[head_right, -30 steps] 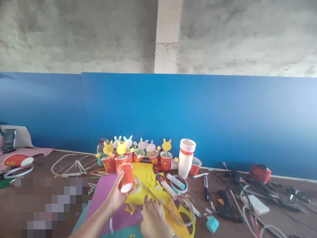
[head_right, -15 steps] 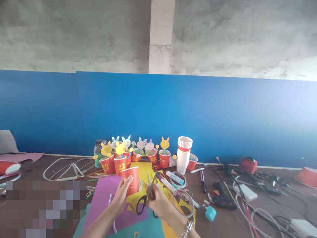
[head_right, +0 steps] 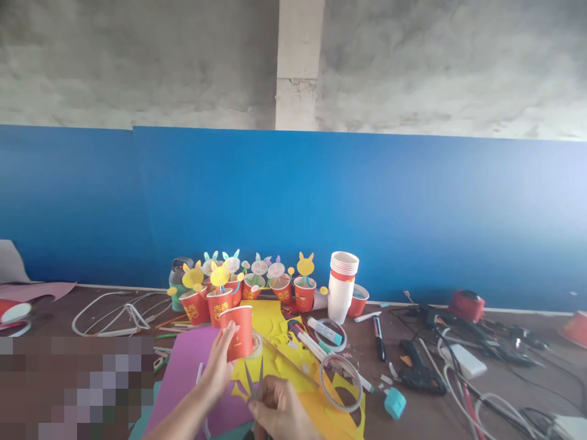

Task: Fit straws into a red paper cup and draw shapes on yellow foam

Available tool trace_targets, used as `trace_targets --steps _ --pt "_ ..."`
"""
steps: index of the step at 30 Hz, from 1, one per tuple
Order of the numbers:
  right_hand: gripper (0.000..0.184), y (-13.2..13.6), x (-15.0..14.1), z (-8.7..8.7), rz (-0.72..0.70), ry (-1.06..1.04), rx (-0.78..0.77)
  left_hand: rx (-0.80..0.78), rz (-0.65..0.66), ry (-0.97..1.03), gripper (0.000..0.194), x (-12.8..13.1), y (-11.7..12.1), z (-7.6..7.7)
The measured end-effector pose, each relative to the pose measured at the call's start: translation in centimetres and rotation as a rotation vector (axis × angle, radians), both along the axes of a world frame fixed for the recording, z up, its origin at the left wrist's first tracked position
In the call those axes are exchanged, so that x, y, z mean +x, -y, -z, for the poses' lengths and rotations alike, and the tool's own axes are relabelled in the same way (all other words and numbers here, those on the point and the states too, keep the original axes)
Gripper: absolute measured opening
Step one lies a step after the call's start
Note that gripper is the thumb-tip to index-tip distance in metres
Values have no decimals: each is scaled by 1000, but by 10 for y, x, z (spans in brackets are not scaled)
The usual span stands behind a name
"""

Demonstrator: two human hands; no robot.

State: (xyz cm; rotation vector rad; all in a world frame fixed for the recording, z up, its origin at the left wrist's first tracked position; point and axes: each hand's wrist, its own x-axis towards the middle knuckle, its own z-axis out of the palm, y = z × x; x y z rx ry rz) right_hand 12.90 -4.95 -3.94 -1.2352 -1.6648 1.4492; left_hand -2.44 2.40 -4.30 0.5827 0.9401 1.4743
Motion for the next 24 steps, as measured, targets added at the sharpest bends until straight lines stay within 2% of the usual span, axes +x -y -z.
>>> trace_targets --steps 4,9,18,24 --pt "15 0 -6 -5 22 21 -50 -9 83 99 46 5 6 -4" --pt "17 0 -6 -5 27 46 -52 -54 120 120 42 8 11 -7" --pt "21 4 -7 -9 50 67 -73 30 214 144 40 10 12 -14" --pt "23 4 -7 -10 55 95 -75 -38 177 106 46 13 12 -15"
